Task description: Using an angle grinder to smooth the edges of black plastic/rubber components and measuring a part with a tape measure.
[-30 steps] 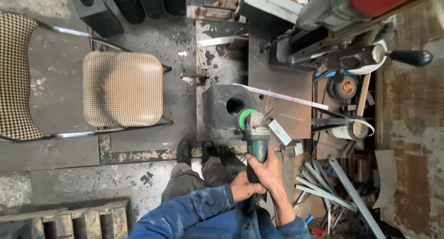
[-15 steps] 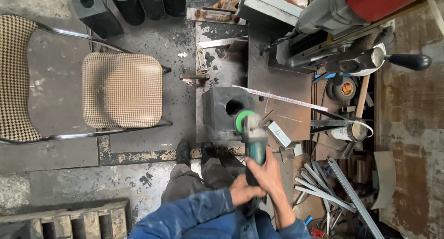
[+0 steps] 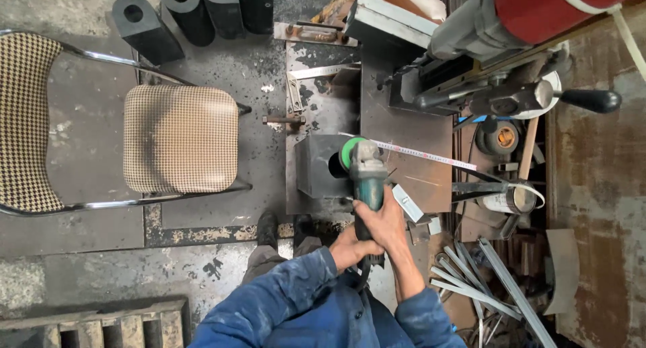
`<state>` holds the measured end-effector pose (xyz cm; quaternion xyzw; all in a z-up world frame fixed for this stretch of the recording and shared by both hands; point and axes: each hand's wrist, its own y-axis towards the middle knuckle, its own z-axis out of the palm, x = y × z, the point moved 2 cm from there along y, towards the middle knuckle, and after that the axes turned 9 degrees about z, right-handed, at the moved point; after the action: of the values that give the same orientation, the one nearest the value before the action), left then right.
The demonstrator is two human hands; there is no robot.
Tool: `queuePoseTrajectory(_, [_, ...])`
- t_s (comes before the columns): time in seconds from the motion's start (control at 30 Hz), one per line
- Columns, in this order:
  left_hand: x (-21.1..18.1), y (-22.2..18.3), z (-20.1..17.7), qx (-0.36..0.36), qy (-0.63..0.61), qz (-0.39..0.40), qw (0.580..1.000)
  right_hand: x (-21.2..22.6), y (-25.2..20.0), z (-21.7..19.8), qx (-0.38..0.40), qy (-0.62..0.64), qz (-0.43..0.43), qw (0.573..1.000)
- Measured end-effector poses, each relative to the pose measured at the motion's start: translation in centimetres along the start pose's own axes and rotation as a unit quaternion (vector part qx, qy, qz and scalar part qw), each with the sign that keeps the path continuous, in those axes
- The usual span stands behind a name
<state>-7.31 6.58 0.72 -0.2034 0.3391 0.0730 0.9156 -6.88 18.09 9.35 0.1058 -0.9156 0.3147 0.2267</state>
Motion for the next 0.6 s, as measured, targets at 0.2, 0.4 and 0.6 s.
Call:
queuePoseTrajectory(0.2, [5.1, -1.2, -0.2, 0.041, 0.021, -0.012, 0.999, -2.9, -1.1, 0.0, -0.010, 0.032, -0.029, 0.999])
queuePoseTrajectory(0.4, [6.2, -6.2, 1.3, 0.076, -0.058, -0.033, 0.995, -6.3, -5.3, 0.7, 0.008, 0.026, 0.064, 0.998])
queuePoseTrajectory(0.6, [8.0, -5.9, 0.4, 0.077, -0.031, 0.003, 0.997, -6.8, -5.2, 1.0, 0.005, 0.010, 0.070, 0.997])
